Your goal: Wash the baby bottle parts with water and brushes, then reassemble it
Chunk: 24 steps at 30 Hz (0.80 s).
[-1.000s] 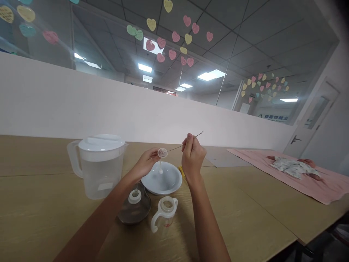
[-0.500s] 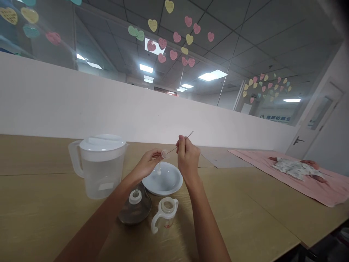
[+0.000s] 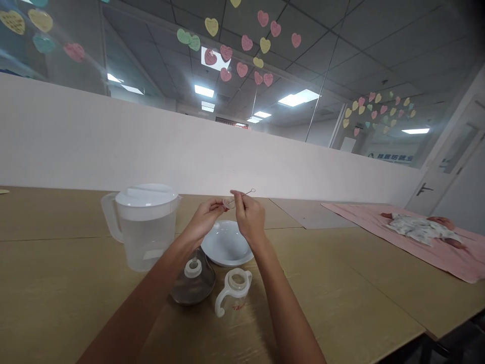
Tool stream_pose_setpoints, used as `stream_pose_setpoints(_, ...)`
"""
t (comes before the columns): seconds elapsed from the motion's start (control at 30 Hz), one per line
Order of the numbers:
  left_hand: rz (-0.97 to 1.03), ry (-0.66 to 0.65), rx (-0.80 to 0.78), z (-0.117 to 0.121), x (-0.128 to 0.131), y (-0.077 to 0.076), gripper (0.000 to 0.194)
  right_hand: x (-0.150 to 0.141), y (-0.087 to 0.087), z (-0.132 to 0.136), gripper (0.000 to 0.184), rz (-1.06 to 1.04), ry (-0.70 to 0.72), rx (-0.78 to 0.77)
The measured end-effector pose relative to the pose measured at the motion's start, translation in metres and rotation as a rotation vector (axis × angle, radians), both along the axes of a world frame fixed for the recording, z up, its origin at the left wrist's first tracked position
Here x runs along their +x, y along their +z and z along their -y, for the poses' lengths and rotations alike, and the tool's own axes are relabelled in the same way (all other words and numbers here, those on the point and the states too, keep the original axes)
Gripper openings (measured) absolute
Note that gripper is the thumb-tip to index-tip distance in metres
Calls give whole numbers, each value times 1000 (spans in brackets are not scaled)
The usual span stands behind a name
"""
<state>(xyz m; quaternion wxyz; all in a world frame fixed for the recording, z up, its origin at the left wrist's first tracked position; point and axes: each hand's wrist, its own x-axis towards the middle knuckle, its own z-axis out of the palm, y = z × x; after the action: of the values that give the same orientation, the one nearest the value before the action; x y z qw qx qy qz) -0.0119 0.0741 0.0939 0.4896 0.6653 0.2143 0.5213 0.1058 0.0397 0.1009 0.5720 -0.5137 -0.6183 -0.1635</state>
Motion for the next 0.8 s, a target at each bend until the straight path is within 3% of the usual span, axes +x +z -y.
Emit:
stream_pose_setpoints(0.27,-61,-97,-63,1,2,-4,27,4,26,30,31,-157,125,120)
stream_pose_setpoints(0.53,-49,-133,-120,5,7,-6,22,5,23,25,22,26,60,58)
stream_pose_setpoints(0.8,-1,-130,-91,9,5,3,24,8,16,16,18,138,-35,-89)
